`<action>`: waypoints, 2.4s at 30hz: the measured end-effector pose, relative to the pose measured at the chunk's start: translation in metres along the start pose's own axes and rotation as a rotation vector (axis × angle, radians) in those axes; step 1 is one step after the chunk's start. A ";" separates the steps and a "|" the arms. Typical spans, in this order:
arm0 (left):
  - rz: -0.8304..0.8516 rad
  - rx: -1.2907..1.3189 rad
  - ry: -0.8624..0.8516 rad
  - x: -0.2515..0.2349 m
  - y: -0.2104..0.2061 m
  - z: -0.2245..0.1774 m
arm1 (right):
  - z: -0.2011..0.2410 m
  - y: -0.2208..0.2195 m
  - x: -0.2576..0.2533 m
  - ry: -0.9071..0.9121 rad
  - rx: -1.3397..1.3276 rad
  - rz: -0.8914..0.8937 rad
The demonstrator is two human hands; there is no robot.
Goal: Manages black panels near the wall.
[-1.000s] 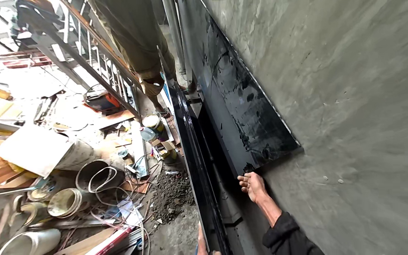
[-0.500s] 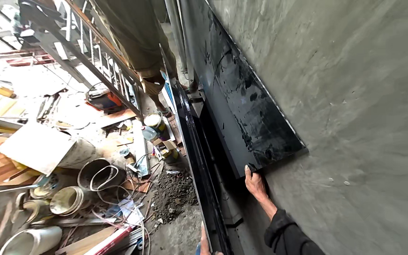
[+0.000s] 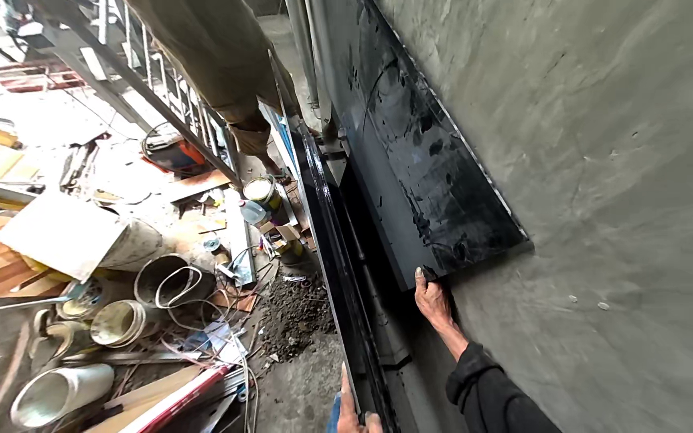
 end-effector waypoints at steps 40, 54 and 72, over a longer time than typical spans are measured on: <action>0.065 -0.062 0.022 -0.014 -0.002 -0.006 | 0.014 -0.005 0.006 0.046 0.088 0.157; 0.057 -0.027 0.022 -0.012 -0.004 -0.002 | 0.007 -0.004 0.008 0.052 0.082 0.131; 0.045 -0.019 0.013 -0.011 -0.008 -0.003 | 0.010 -0.010 0.006 -0.034 0.065 0.259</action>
Point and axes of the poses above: each hand's wrist, its own x-axis away from the middle knuckle, its own y-axis out of the back of the hand, z = x × y, the point moved 8 cm from there along -x, towards the middle knuckle, and after that the axes turned 9 degrees about -z, right-handed, at the moved point
